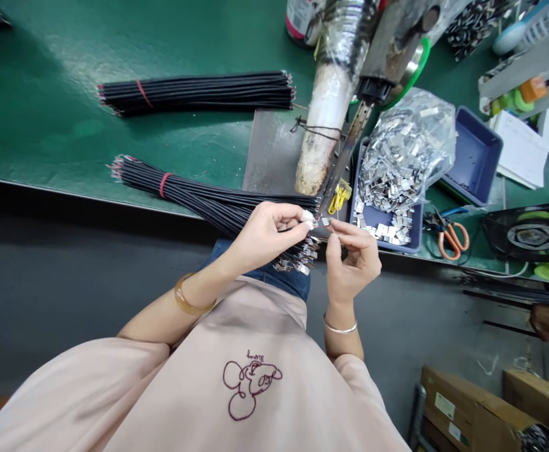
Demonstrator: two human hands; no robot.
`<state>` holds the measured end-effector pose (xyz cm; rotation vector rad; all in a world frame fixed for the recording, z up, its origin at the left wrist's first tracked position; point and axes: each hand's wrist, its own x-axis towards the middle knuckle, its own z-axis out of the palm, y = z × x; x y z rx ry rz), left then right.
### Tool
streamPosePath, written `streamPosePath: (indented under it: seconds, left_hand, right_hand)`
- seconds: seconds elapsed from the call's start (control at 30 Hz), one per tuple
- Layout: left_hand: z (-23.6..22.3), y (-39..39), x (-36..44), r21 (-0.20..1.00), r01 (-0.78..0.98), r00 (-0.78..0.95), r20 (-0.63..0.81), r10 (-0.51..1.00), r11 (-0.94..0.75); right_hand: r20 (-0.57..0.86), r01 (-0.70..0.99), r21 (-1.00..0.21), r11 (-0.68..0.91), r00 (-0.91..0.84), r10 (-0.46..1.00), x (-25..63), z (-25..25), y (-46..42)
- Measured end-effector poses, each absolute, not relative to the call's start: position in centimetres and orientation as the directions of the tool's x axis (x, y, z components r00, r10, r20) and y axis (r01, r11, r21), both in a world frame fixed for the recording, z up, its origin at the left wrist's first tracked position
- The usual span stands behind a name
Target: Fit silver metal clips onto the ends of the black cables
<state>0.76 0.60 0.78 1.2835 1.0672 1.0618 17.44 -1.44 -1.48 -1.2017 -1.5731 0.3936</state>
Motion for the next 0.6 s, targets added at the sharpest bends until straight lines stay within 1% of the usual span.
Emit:
streamPosePath:
  seconds: [0.1,0.2,0.27,0.33,0.47,0.6]
  left_hand:
    - [0.9,0.7,0.7,1.0,-0.012,0.188,-0.003,0.982,0.005]
    - [1.0,0.8,0.9,0.999,-0.034,0.172,-0.01,0.985,0.016]
    - [0.9,0.8,1.0,0.999,-0.035,0.16,-0.016,0.987,0.022]
    - [0.9,0.8,1.2,0.999,-0.038,0.139,-0.017,0.99,0.022]
    - [0.8,0.8,1.6,0.999,-0.035,0.104,-0.024,0.994,0.027]
    - [0.8,0.8,1.8,0.999,0.033,0.062,-0.015,0.998,0.013]
  right_hand:
    - [0.612,0.542,-0.657,0.523,-0.021,0.791,17.5,-1.6,-1.3]
    - [0.667,0.608,-0.549,0.574,-0.095,0.739,17.7,-2.0,-1.4]
    - [0.689,0.616,-0.511,0.599,-0.122,0.714,17.7,-2.3,-1.4]
    - [0.702,0.616,-0.501,0.608,-0.121,0.702,17.7,-2.5,-1.3]
    - [0.676,0.64,-0.523,0.563,-0.09,0.731,17.4,-2.1,-1.1]
    - [0.652,0.631,-0.55,0.547,-0.085,0.754,17.3,-1.6,-0.8]
